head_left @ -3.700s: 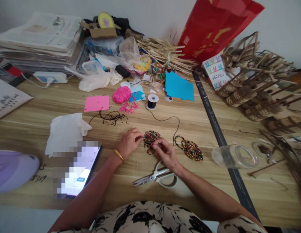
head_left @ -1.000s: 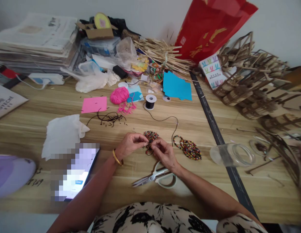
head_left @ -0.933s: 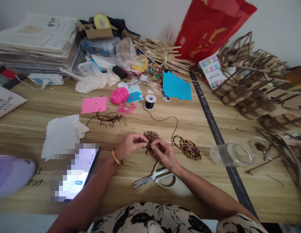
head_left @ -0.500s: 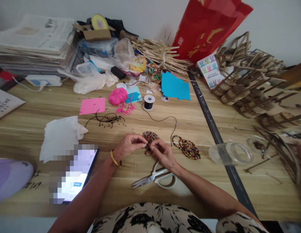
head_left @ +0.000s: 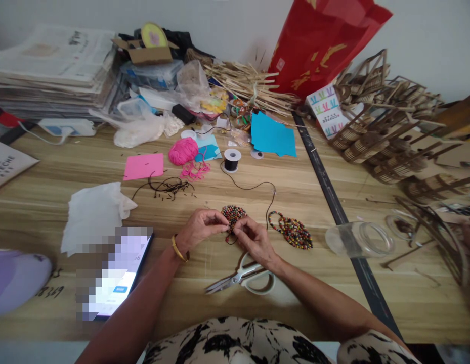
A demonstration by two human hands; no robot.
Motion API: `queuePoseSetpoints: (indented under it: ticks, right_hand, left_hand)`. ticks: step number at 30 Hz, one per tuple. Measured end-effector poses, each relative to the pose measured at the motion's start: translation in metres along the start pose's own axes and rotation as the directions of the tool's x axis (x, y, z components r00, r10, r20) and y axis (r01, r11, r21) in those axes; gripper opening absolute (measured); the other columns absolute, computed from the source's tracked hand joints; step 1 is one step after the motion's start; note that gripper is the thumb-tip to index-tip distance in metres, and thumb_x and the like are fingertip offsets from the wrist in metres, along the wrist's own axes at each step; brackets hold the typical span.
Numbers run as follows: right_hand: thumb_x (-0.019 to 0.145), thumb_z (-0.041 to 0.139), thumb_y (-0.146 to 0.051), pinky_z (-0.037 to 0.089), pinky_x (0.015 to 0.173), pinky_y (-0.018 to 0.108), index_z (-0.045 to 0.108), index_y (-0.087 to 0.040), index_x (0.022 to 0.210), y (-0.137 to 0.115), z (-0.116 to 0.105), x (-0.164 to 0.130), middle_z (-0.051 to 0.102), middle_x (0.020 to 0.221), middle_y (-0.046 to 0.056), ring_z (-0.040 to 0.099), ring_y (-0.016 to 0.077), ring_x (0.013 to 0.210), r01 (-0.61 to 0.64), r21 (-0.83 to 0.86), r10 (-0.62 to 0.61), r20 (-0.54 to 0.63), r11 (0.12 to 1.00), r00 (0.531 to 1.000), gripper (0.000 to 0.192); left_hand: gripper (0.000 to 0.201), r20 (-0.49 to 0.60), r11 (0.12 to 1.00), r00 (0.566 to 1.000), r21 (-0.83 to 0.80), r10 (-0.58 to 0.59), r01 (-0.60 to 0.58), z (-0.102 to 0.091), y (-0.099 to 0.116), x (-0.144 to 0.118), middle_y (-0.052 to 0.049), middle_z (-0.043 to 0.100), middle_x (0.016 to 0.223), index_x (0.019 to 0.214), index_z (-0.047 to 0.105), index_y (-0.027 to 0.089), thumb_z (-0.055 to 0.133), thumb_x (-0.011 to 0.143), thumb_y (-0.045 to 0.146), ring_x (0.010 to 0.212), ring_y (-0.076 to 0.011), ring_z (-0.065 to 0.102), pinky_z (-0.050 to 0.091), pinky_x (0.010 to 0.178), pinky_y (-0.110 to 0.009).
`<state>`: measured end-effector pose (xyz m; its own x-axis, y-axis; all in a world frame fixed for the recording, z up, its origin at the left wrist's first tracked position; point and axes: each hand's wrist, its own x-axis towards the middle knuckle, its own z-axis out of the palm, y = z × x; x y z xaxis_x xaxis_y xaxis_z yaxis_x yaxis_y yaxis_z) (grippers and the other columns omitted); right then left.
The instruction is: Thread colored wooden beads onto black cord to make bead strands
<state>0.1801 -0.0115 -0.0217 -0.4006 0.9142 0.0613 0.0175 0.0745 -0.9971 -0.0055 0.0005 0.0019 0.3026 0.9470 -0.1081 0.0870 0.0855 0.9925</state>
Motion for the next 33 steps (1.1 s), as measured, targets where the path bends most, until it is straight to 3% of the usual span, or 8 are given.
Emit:
queuePoseSetpoints:
  ticks: [33]
  right_hand:
    - [0.084,0.055,-0.034,0.029,0.046,0.018,0.052,-0.015,0.079,-0.0004,0.0001,-0.0005,0.045,0.061,-0.002,0.037,0.0068,0.051,0.002,0.019,-0.003,0.022,1.000,1.000,0.020]
  left_hand:
    - [0.012,0.014,1.000,1.000,-0.008,-0.006,0.006,-0.0008,-0.0007,0.0010,-0.004,0.069,0.073,0.074,0.069,0.012,0.070,0.066,0.020,0.069,-0.0130,0.061,0.047,0.067,-0.023]
